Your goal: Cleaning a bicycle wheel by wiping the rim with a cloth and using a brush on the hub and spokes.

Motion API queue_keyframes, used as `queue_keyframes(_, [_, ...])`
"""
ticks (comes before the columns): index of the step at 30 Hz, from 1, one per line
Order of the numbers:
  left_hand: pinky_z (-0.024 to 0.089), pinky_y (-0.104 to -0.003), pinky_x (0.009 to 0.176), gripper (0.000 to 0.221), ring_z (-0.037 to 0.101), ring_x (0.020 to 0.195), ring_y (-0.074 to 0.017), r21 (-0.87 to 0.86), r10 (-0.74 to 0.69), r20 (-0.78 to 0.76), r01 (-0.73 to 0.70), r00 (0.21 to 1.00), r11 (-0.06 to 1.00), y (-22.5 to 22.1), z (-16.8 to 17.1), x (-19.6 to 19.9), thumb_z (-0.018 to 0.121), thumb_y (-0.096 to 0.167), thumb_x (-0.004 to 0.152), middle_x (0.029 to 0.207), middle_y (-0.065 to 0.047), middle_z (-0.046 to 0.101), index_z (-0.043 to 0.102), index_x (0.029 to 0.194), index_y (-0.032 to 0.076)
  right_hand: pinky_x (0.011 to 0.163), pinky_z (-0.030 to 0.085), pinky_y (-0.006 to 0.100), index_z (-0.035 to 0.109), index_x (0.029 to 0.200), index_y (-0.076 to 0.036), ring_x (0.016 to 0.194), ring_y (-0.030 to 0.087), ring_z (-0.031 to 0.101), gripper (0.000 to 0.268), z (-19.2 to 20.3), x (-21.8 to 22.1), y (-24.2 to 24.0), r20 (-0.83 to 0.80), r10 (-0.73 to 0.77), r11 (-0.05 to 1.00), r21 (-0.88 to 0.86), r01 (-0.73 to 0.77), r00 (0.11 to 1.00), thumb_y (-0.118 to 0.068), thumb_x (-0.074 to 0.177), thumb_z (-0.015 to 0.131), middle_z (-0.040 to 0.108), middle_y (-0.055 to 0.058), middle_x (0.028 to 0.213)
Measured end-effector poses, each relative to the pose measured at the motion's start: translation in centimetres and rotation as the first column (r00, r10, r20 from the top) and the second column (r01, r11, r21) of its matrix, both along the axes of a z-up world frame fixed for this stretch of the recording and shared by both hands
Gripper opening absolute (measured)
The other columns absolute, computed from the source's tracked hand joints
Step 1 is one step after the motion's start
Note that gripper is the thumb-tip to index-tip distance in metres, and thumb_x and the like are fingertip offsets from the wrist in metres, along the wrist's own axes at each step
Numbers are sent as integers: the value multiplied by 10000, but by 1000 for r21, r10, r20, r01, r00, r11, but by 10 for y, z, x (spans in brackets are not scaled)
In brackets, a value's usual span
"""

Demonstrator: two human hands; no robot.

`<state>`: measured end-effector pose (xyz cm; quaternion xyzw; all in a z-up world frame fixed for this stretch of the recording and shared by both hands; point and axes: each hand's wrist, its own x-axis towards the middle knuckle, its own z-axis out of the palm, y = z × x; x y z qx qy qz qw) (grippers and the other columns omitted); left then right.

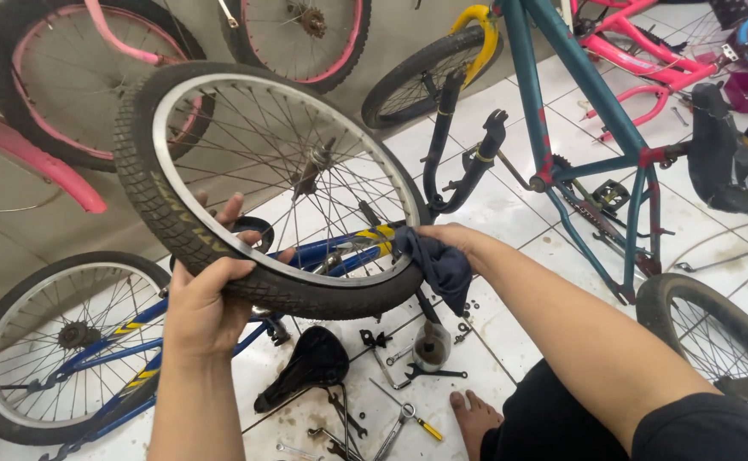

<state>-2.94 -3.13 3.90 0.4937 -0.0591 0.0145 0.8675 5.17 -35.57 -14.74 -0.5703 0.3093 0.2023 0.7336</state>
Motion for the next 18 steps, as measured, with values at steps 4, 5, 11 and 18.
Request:
queue_keyframes(4, [621,-627,878,989,625,1103,-206,-3,-31,-12,31,999,1000,16,-3,-1,494,-175,627,1486,-78,526,385,1527,219,898,599,451,583,1350,113,1053,351,727,821,62,-24,-4,93,-54,999,-3,54,994,-289,728,938,723,277,1144])
queue_keyframes(5, [571,-692,914,972,604,1156,-232,-40,-47,-26,46,999,998,18,-6,0,478,-166,637,1517,-92,501,376,1525,216,899,600,448,571,1361,115,1054,357,728,808,80,-31,-3,116,-95,995,-11,97,989,-256,734,921,721,282,1140])
queue_keyframes(11, [496,-783,951,939,551,1331,-295,-121,-84,-96,73,992,990,12,-33,3,450,-169,681,1579,-98,457,351,1545,183,912,592,470,578,1351,102,1056,378,728,794,110,-50,-23,179,-98,983,-135,124,979,-247,726,921,714,302,1122])
queue_keyframes(18, [570,-580,898,798,531,1405,-388,-40,-78,-193,71,978,997,24,-60,16,498,-134,742,1592,-138,477,438,1490,137,935,570,504,581,1363,113,1136,440,687,824,118,-55,-23,131,-36,958,-278,71,991,-288,723,913,687,344,1188])
